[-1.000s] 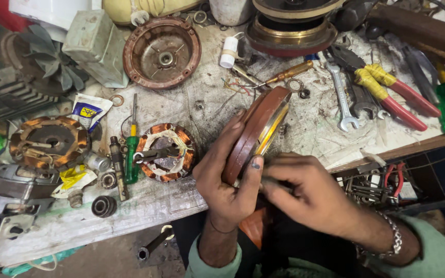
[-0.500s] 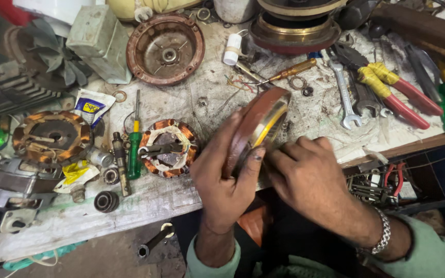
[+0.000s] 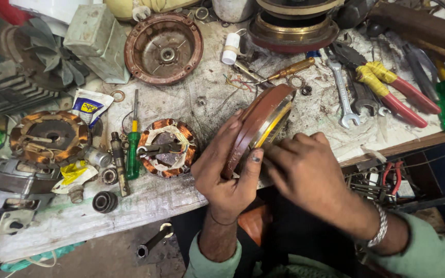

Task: The person scrubs a circular metal part with a small abrasive block, rotating it to clean different areas. The person then uses a screwdriver to scrape residue from the inner groove of the part.

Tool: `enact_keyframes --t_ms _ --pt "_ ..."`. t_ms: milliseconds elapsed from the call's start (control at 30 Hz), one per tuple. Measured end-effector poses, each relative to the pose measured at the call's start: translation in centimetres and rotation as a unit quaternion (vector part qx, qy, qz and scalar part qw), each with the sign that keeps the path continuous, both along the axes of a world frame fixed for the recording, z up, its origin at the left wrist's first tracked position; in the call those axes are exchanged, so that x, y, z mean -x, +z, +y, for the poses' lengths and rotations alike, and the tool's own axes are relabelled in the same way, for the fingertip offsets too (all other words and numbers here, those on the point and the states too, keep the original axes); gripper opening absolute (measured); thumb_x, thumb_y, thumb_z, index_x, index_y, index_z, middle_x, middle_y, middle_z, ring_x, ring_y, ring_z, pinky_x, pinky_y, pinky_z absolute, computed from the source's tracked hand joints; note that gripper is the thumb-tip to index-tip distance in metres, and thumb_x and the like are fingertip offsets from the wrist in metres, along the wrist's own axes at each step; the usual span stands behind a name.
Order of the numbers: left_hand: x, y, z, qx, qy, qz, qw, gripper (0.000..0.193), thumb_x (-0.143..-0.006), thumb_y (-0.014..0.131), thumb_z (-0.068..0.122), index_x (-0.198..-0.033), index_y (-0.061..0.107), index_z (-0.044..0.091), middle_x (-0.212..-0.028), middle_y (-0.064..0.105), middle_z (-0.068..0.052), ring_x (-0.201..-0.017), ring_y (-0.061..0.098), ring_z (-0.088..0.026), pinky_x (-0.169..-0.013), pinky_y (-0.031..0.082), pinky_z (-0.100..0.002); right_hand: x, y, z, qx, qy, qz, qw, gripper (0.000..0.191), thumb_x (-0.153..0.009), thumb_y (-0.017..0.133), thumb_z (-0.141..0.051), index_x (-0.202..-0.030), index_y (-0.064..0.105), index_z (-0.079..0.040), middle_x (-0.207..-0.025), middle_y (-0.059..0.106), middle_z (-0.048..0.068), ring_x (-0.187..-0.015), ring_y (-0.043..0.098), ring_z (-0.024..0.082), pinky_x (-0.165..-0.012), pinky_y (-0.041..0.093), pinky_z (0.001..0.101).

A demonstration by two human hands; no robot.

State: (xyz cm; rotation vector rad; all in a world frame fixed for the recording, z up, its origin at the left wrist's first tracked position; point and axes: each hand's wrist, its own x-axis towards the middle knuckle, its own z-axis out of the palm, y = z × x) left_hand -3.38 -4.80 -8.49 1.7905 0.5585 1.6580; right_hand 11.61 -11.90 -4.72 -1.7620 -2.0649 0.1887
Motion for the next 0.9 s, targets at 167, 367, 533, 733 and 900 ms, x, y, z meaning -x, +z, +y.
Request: enact_keyframes --t_ms 167,367,533,733,900 --pt "0.0 1.2 -0.1 -0.019 -0.009 0.001 1.0 0.043 -0.1 0.074 0.008 -0.138 0.059 -0.007 -0.134 0.067 -0.028 -0.128 0.07 -0.037 -0.111 0.059 -0.043 0.1 -0.3 -1.1 0.049 0.011 0.18 0.982 0.024 -0.084 0.074 -0.02 -0.104 0.075 -0.006 -0.089 0.071 0.008 -0.084 0.067 0.025 -0.078 0.051 0.0384" --pt "1.4 4.2 -0.8 0.018 -0.001 0.037 0.999 0.049 -0.082 0.078 0.01 -0.123 0.057 -0.006 -0.128 0.064 -0.031 -0.123 0.066 -0.039 -0.108 0.055 -0.046 0.6 -1.9 -1.3 -0.038 -0.01 -0.09 0.995 0.034 -0.065 0.081 -0.021 -0.096 0.075 -0.008 -0.085 0.068 0.008 -0.079 0.059 0.029 -0.068 0.041 0.0455" --pt "1.2 3.2 -0.3 0.069 0.034 0.097 0.992 0.055 -0.088 0.084 0.01 -0.135 0.063 -0.006 -0.126 0.075 -0.026 -0.113 0.08 -0.031 -0.095 0.067 -0.035 0.7 -2.0 -1.2 -0.038 -0.013 -0.146 0.988 0.045 -0.066 0.083 -0.025 -0.106 0.076 -0.004 -0.079 0.065 0.009 -0.074 0.057 0.025 -0.064 0.039 0.0444" --pt "-0.2 1.1 0.2 0.014 -0.011 -0.01 1.0 0.047 -0.095 0.077 0.004 -0.137 0.061 -0.006 -0.132 0.069 -0.027 -0.121 0.073 -0.035 -0.106 0.061 -0.038 -0.3 -0.8 0.2 0.007 -0.032 -0.093 0.995 0.037 -0.072 0.078 -0.021 -0.104 0.074 -0.003 -0.098 0.073 0.01 -0.077 0.059 0.025 -0.07 0.042 0.0448" --pt "0.0 1.5 -0.3 0.024 -0.014 0.003 1.0 0.045 -0.094 0.076 0.002 -0.135 0.062 -0.009 -0.13 0.069 -0.028 -0.123 0.073 -0.036 -0.107 0.06 -0.04 -0.7 -0.3 -0.3 0.014 0.048 0.058 0.997 0.029 -0.077 0.073 -0.017 -0.102 0.073 -0.003 -0.098 0.073 0.013 -0.089 0.064 0.031 -0.079 0.048 0.0455"
